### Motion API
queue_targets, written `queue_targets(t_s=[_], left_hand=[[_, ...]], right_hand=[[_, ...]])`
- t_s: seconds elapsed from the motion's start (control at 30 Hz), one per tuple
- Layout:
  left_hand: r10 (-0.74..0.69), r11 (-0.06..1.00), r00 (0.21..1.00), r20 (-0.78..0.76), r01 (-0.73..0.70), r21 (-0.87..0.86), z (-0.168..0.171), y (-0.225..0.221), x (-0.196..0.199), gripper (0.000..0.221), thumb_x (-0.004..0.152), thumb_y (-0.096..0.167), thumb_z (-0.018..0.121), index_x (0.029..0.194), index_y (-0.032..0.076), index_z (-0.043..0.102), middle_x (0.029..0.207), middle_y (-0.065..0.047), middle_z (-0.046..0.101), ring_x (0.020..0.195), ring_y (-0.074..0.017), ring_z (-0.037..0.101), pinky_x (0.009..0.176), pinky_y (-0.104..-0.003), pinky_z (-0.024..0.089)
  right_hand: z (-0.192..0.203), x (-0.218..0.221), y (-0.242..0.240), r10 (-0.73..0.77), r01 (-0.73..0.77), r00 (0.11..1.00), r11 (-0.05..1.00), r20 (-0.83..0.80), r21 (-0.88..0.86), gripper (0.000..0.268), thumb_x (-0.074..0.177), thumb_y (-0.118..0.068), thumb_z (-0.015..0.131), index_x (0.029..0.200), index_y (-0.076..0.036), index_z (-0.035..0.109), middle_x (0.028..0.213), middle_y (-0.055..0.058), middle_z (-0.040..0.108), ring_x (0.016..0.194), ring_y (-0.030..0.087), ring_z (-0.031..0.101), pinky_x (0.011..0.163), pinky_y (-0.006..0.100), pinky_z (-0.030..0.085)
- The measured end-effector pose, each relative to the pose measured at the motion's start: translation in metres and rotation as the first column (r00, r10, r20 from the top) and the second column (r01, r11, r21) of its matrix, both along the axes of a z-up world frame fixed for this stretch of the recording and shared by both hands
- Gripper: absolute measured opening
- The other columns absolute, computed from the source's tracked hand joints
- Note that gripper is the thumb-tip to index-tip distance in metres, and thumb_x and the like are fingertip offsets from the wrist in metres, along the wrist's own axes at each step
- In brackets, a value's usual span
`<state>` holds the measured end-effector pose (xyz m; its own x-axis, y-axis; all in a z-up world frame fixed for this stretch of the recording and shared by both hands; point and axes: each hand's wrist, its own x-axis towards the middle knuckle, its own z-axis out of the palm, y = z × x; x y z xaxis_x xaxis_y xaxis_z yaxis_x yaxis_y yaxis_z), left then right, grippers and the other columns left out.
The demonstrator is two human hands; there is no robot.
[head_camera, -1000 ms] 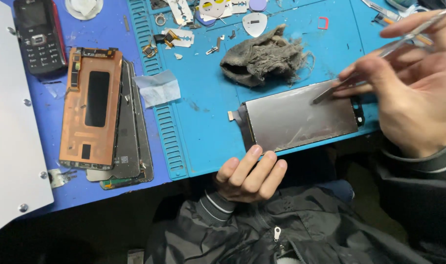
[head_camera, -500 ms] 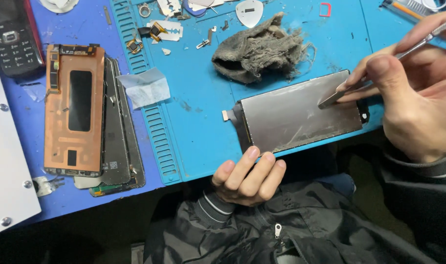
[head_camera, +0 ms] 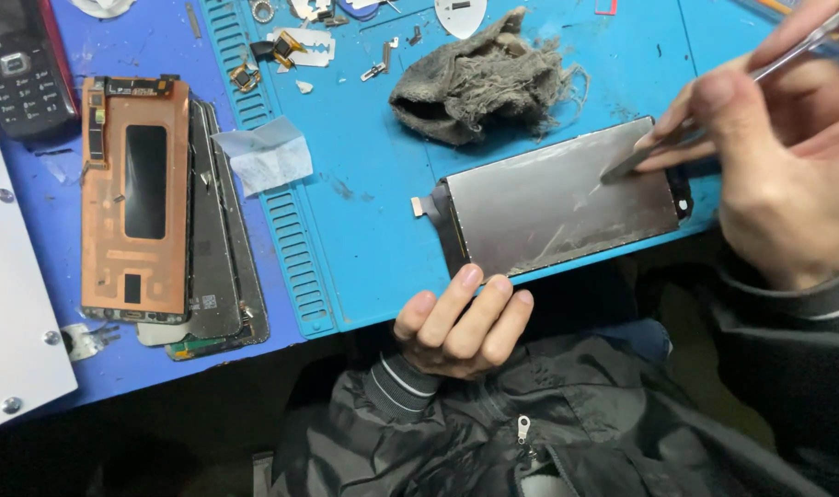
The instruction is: Cleaning a mobile phone screen using a cloth and a cleaning solution, then scraping the edges with a tool.
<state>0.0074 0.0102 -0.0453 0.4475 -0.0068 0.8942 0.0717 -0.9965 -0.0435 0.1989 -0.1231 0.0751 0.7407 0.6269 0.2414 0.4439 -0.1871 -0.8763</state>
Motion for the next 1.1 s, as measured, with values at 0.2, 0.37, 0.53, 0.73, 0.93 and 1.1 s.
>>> queue_targets(t_s=[0.2, 0.37, 0.53, 0.73, 0.93, 1.1], left_hand=[[0.004, 1.0, 1.0, 0.01, -0.004, 0.006, -0.001, 0.0, 0.0, 0.011, 0.105, 0.027, 0.064, 0.115, 0.027, 0.066, 0.117, 0.007, 0.064, 0.114, -0.0128, 0.063, 0.117, -0.033, 0.031], [-0.01, 1.0, 1.0, 0.005, 0.01, 0.013, 0.0, 0.001, -0.001, 0.011, 0.105, 0.027, 0.065, 0.116, 0.026, 0.067, 0.118, 0.007, 0.065, 0.114, -0.0132, 0.063, 0.118, -0.034, 0.031], [0.008, 1.0, 1.0, 0.021, -0.008, 0.001, 0.001, 0.0, 0.001, 0.01, 0.105, 0.026, 0.063, 0.115, 0.027, 0.067, 0.117, 0.007, 0.065, 0.113, -0.0121, 0.063, 0.118, -0.033, 0.031], [0.027, 1.0, 0.999, 0.038, -0.027, -0.013, 0.001, -0.002, 0.003, 0.01, 0.104, 0.025, 0.063, 0.113, 0.027, 0.066, 0.116, 0.008, 0.064, 0.113, -0.0118, 0.063, 0.118, -0.033, 0.031], [0.016, 1.0, 1.0, 0.018, -0.016, -0.001, 0.001, -0.001, 0.001, 0.01, 0.105, 0.026, 0.064, 0.115, 0.027, 0.066, 0.117, 0.008, 0.065, 0.114, -0.0121, 0.062, 0.118, -0.033, 0.03], [0.023, 1.0, 0.999, 0.029, -0.023, 0.008, 0.002, 0.0, 0.001, 0.01, 0.104, 0.025, 0.064, 0.114, 0.028, 0.066, 0.116, 0.008, 0.065, 0.114, -0.0122, 0.062, 0.119, -0.033, 0.03]], right_hand=[[0.004, -0.008, 0.002, 0.046, -0.045, 0.995, 0.999, 0.089, -0.016, 0.014, 0.134, 0.008, 0.041, 0.135, 0.006, 0.027, 0.109, 0.031, 0.052, 0.099, 0.04, 0.068, 0.086, 0.046, 0.069], [0.009, -0.027, 0.008, 0.0, 0.001, 1.0, 0.999, -0.026, 0.052, 0.024, 0.124, 0.006, 0.047, 0.123, -0.001, 0.024, 0.093, 0.028, 0.059, 0.077, 0.035, 0.07, 0.073, 0.043, 0.068], [0.005, -0.028, 0.008, 0.006, -0.005, 1.0, 1.0, -0.013, 0.031, 0.024, 0.124, 0.007, 0.048, 0.123, 0.004, 0.025, 0.094, 0.028, 0.059, 0.078, 0.035, 0.07, 0.071, 0.045, 0.069], [0.014, -0.037, 0.013, 0.017, -0.018, 0.999, 1.0, -0.046, -0.004, 0.023, 0.121, 0.008, 0.047, 0.123, 0.007, 0.024, 0.092, 0.031, 0.06, 0.075, 0.036, 0.07, 0.069, 0.044, 0.07], [0.015, -0.044, 0.018, 0.008, -0.006, 0.998, 0.999, -0.057, 0.032, 0.021, 0.12, 0.012, 0.047, 0.12, 0.006, 0.027, 0.09, 0.029, 0.06, 0.075, 0.035, 0.07, 0.071, 0.042, 0.07], [0.011, -0.041, 0.016, -0.077, 0.077, 0.994, 0.997, -0.082, -0.007, 0.025, 0.128, -0.002, 0.05, 0.108, 0.012, 0.046, 0.096, 0.024, 0.063, 0.074, 0.032, 0.071, 0.072, 0.039, 0.072]])
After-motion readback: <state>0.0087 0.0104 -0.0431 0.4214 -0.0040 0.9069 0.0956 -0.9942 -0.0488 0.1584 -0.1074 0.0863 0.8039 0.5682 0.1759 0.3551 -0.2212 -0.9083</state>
